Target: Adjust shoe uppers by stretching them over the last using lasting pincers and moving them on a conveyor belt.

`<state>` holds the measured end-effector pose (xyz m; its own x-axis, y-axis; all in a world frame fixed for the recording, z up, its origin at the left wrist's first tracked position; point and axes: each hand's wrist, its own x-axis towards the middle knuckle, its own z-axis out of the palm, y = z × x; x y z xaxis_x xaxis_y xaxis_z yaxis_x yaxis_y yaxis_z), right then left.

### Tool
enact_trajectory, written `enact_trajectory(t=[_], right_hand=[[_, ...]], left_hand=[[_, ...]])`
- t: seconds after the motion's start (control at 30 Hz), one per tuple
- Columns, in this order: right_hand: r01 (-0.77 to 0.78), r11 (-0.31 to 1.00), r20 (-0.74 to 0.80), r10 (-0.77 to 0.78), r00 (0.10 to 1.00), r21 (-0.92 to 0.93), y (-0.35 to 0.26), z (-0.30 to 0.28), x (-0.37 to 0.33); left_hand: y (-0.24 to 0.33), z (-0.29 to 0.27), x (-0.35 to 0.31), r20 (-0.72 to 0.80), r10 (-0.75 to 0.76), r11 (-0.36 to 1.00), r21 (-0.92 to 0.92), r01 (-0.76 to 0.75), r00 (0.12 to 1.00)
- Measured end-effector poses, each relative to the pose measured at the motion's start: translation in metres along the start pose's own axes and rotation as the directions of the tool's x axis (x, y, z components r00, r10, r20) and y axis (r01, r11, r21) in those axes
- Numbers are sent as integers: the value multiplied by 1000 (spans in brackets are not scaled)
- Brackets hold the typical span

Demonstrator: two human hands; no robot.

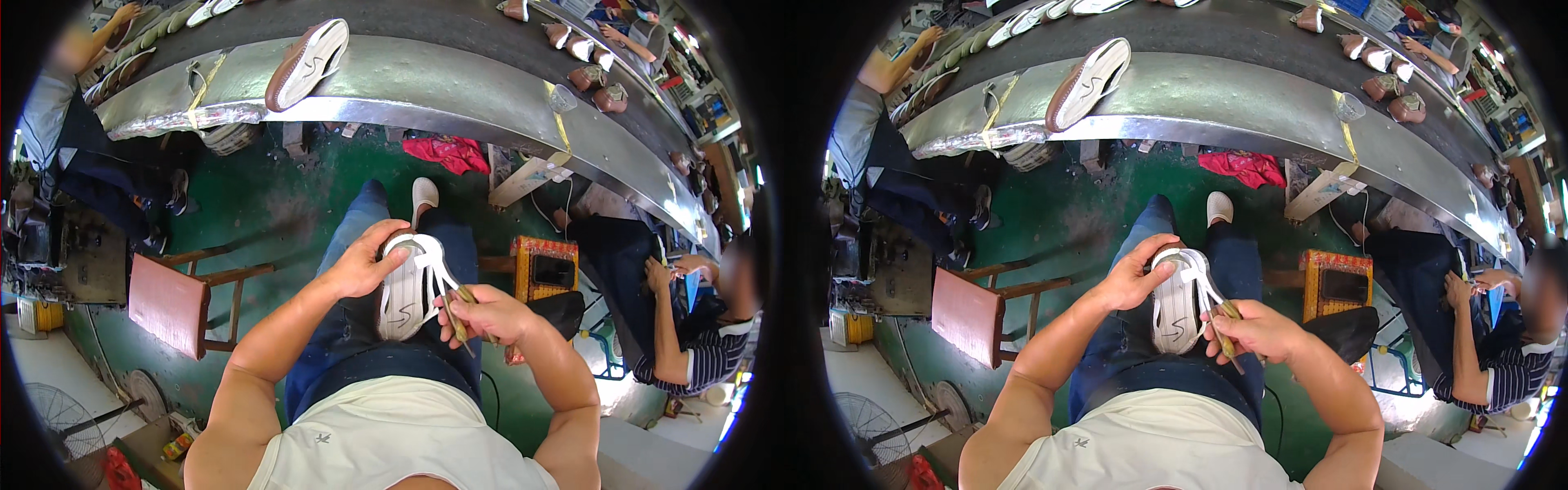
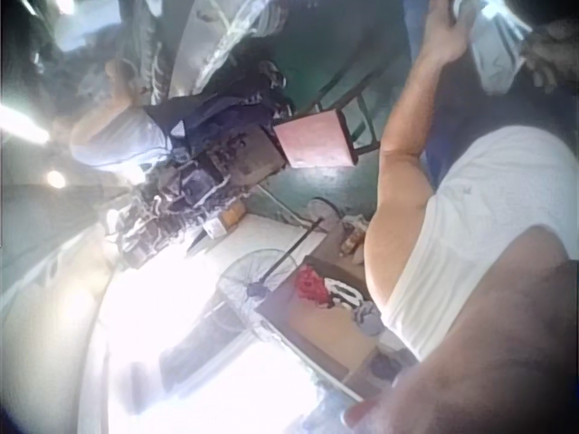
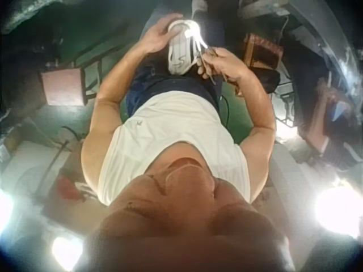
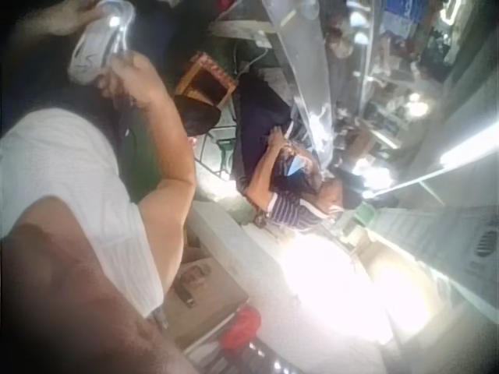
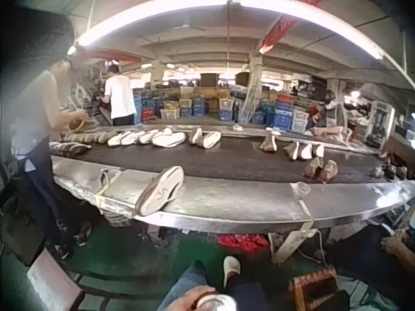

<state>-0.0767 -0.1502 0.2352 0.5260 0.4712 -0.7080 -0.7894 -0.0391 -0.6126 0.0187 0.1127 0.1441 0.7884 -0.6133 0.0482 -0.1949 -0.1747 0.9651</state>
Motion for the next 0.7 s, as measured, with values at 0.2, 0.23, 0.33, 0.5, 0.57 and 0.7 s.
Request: enact_trajectory(t=[0.2,0.23,0.33,0.5,0.57,0.7], right_hand=[[-39,999,54,40,998,-24,-13,-17,1],[-41,999,55,42,998,-21,-13,-17,2],[-34,999,54,36,998,-24,-14,-18,10],[-52,998,37,51,998,21,-5,-36,33],[13,982,-20,-17,1000,-190,-10,-27,37],[135,736,-164,-319,933,-663,27,-40,73]], left_hand=[[-11,2,11,-30,-13,1000,-3,13,999],[-11,3,11,-29,-16,1000,-4,16,999],[-13,4,13,-44,-78,997,-32,76,996],[-28,1,17,33,-166,966,-198,169,986],[-35,-1,19,56,-173,931,-317,182,983],[-50,4,24,45,-164,797,-583,160,985]])
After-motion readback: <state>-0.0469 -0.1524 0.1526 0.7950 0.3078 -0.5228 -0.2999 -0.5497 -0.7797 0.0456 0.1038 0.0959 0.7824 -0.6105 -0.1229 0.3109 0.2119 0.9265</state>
